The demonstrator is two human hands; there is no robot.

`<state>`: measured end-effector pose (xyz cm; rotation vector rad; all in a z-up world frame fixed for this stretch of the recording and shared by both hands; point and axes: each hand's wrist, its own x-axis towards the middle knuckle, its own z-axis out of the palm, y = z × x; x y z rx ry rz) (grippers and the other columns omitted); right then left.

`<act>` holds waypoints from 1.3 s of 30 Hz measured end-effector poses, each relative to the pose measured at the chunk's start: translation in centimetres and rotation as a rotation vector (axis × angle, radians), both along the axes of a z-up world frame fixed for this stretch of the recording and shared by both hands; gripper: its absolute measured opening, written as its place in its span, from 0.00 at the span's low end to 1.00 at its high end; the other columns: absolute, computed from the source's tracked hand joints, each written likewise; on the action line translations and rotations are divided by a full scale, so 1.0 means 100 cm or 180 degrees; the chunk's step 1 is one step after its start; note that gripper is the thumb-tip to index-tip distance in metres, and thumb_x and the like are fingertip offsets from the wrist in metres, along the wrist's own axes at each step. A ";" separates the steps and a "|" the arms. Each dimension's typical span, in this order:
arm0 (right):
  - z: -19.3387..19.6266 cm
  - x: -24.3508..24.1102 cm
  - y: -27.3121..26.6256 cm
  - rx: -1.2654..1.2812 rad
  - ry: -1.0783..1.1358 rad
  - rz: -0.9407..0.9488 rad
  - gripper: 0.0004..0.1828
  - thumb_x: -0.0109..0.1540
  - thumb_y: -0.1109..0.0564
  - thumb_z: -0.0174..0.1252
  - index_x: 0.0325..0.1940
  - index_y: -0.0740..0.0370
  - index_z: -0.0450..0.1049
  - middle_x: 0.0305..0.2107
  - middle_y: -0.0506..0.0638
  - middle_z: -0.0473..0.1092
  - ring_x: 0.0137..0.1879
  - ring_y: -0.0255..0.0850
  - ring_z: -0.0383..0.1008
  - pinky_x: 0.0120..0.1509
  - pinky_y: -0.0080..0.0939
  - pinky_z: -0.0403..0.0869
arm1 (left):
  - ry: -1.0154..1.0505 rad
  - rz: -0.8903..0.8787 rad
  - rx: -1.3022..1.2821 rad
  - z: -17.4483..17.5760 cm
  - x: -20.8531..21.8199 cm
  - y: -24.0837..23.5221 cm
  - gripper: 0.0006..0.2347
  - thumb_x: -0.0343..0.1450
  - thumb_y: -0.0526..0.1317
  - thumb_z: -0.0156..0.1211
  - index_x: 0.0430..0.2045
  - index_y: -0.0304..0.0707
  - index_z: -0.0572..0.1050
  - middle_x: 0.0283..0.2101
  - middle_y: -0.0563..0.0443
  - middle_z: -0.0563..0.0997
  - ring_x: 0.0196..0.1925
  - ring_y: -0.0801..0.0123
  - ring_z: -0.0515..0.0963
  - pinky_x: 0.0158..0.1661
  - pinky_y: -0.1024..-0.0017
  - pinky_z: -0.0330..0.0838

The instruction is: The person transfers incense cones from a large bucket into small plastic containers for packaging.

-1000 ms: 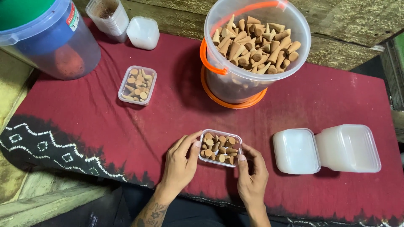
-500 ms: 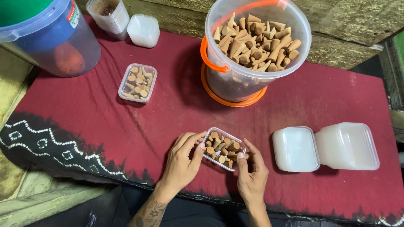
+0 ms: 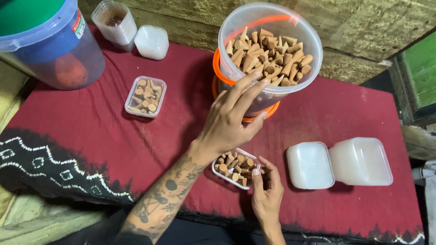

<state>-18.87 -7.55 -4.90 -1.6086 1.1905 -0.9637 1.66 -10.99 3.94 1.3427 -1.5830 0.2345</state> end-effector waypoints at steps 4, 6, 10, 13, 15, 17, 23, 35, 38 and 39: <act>-0.004 0.000 -0.002 0.0058 -0.0031 -0.0065 0.24 0.64 0.47 0.55 0.61 0.61 0.74 0.45 0.52 0.78 0.51 0.38 0.78 0.57 0.35 0.76 | -0.0058 0.0092 -0.0110 -0.002 -0.007 -0.005 0.25 0.71 0.31 0.67 0.64 0.35 0.65 0.65 0.40 0.69 0.64 0.55 0.77 0.62 0.59 0.77; -0.004 0.001 -0.004 0.0044 -0.0020 -0.0066 0.23 0.64 0.47 0.55 0.60 0.60 0.74 0.39 0.49 0.75 0.44 0.35 0.75 0.49 0.33 0.75 | 0.0035 0.0285 -0.0316 0.004 -0.009 0.000 0.16 0.73 0.36 0.66 0.53 0.33 0.72 0.57 0.41 0.74 0.59 0.52 0.79 0.58 0.58 0.77; 0.001 -0.001 -0.007 -0.0021 -0.0165 0.0008 0.22 0.66 0.50 0.54 0.62 0.62 0.72 0.35 0.47 0.71 0.44 0.34 0.73 0.54 0.33 0.72 | -0.0191 0.0584 -0.0707 0.002 -0.014 0.006 0.15 0.73 0.44 0.67 0.44 0.30 0.76 0.49 0.40 0.79 0.47 0.54 0.83 0.48 0.59 0.81; 0.014 -0.002 -0.011 -0.0086 0.0014 -0.0057 0.22 0.65 0.50 0.55 0.61 0.61 0.73 0.39 0.49 0.75 0.47 0.36 0.75 0.57 0.36 0.74 | -0.0183 0.0447 -0.0854 -0.002 -0.019 0.013 0.10 0.72 0.38 0.69 0.39 0.28 0.76 0.45 0.40 0.79 0.44 0.57 0.83 0.46 0.64 0.83; 0.020 -0.004 -0.017 -0.0580 0.0307 0.0044 0.20 0.65 0.52 0.56 0.60 0.62 0.74 0.47 0.52 0.75 0.53 0.40 0.77 0.60 0.38 0.75 | -0.0404 0.0435 -0.0921 -0.007 -0.023 0.017 0.10 0.70 0.38 0.73 0.35 0.32 0.77 0.41 0.45 0.80 0.34 0.66 0.80 0.35 0.69 0.78; 0.035 -0.003 -0.021 -0.0845 0.0336 -0.0001 0.18 0.65 0.53 0.56 0.58 0.63 0.74 0.46 0.52 0.75 0.52 0.40 0.76 0.60 0.39 0.75 | -0.0427 0.0404 -0.0946 0.001 -0.025 0.024 0.08 0.70 0.37 0.71 0.34 0.33 0.77 0.40 0.46 0.80 0.34 0.66 0.80 0.35 0.68 0.76; 0.059 -0.009 -0.035 -0.1429 0.0102 -0.0121 0.13 0.65 0.58 0.58 0.52 0.66 0.76 0.40 0.53 0.76 0.47 0.40 0.76 0.55 0.35 0.75 | -0.0380 0.0399 -0.1061 0.011 -0.024 0.027 0.09 0.71 0.42 0.67 0.30 0.35 0.78 0.38 0.47 0.81 0.34 0.65 0.82 0.35 0.69 0.77; 0.128 0.018 -0.081 -0.3114 0.0406 -0.0021 0.06 0.65 0.63 0.63 0.47 0.66 0.79 0.28 0.52 0.72 0.29 0.41 0.68 0.37 0.39 0.70 | -0.0025 0.0154 -0.1583 -0.008 -0.028 0.029 0.11 0.70 0.43 0.54 0.23 0.37 0.80 0.26 0.50 0.79 0.20 0.67 0.76 0.23 0.72 0.71; 0.146 0.031 -0.091 -0.3178 0.0331 0.0093 0.06 0.64 0.65 0.66 0.45 0.65 0.82 0.25 0.51 0.72 0.27 0.43 0.68 0.33 0.40 0.71 | -0.0026 -0.0008 -0.1662 -0.019 -0.028 0.034 0.11 0.70 0.45 0.56 0.20 0.42 0.80 0.24 0.52 0.79 0.16 0.68 0.73 0.22 0.73 0.70; 0.150 0.035 -0.093 -0.3170 0.0380 0.0170 0.05 0.63 0.65 0.67 0.44 0.65 0.81 0.25 0.51 0.72 0.27 0.43 0.68 0.31 0.40 0.70 | -0.0072 -0.0101 -0.1632 -0.019 -0.028 0.036 0.11 0.69 0.44 0.56 0.19 0.42 0.80 0.23 0.51 0.79 0.15 0.68 0.73 0.21 0.73 0.69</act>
